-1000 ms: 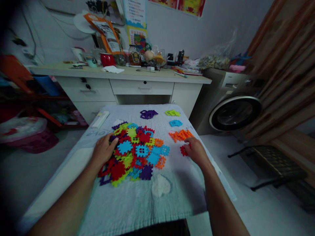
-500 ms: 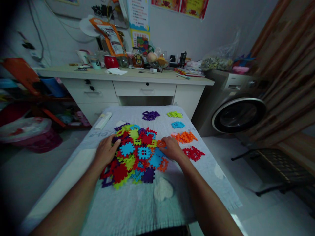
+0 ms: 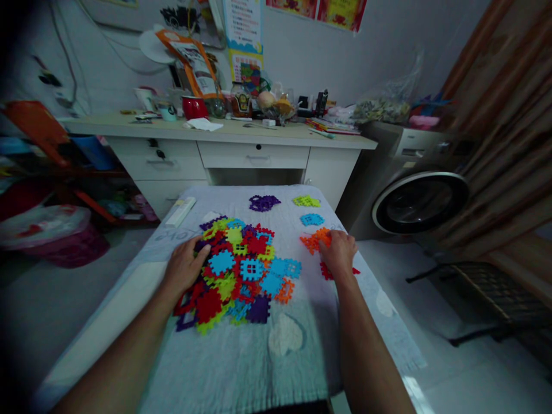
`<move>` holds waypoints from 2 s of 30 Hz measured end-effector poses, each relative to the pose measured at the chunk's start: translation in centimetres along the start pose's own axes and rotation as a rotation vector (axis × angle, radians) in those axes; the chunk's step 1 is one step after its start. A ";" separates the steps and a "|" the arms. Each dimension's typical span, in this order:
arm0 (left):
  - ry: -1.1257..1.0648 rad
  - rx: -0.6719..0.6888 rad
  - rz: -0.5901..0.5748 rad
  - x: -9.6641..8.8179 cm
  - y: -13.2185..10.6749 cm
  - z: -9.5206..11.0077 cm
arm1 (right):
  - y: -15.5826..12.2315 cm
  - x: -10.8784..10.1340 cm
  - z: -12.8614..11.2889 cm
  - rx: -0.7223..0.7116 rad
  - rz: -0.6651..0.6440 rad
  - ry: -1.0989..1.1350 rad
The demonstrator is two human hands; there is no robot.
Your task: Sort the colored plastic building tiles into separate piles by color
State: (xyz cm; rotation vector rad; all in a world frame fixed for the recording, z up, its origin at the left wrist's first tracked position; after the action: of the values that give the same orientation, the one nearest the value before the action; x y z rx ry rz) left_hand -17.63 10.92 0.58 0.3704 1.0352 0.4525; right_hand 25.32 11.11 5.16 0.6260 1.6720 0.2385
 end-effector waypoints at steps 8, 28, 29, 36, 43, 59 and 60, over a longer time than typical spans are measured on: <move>-0.001 -0.003 -0.010 -0.1 0.0 0.2 | 0.0 0.4 1.8 0.106 -0.016 -0.067; 0.018 0.012 -0.013 0.1 0.0 0.0 | -0.1 1.4 1.6 0.145 -0.102 -0.104; 0.020 0.016 -0.015 0.1 0.0 -0.1 | -0.1 1.4 1.5 0.142 -0.119 -0.114; 0.020 0.020 -0.001 0.1 0.0 -0.1 | -0.1 1.9 1.5 0.114 -0.151 -0.129; 0.006 0.023 -0.001 0.1 0.0 -0.1 | -0.2 2.0 1.5 0.106 -0.143 -0.099; 0.007 0.016 -0.006 0.0 0.1 0.0 | -0.3 1.7 -0.7 -0.059 -0.088 0.076; 0.007 0.017 -0.007 0.0 0.1 0.1 | -0.5 1.7 -1.4 -0.105 -0.103 0.106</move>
State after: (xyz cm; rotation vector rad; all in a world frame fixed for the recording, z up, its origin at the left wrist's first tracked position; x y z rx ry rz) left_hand -17.59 10.99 0.66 0.3805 1.0470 0.4390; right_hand 23.73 11.83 3.80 0.4539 1.7758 0.2874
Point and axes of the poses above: each hand's wrist, its own y-axis towards the middle knuckle, its own x-axis out of the palm, z = x × y, the point moved 5 cm from there along y, towards the middle knuckle, and after that the axes turned 9 degrees about z, right-handed, at the moved point
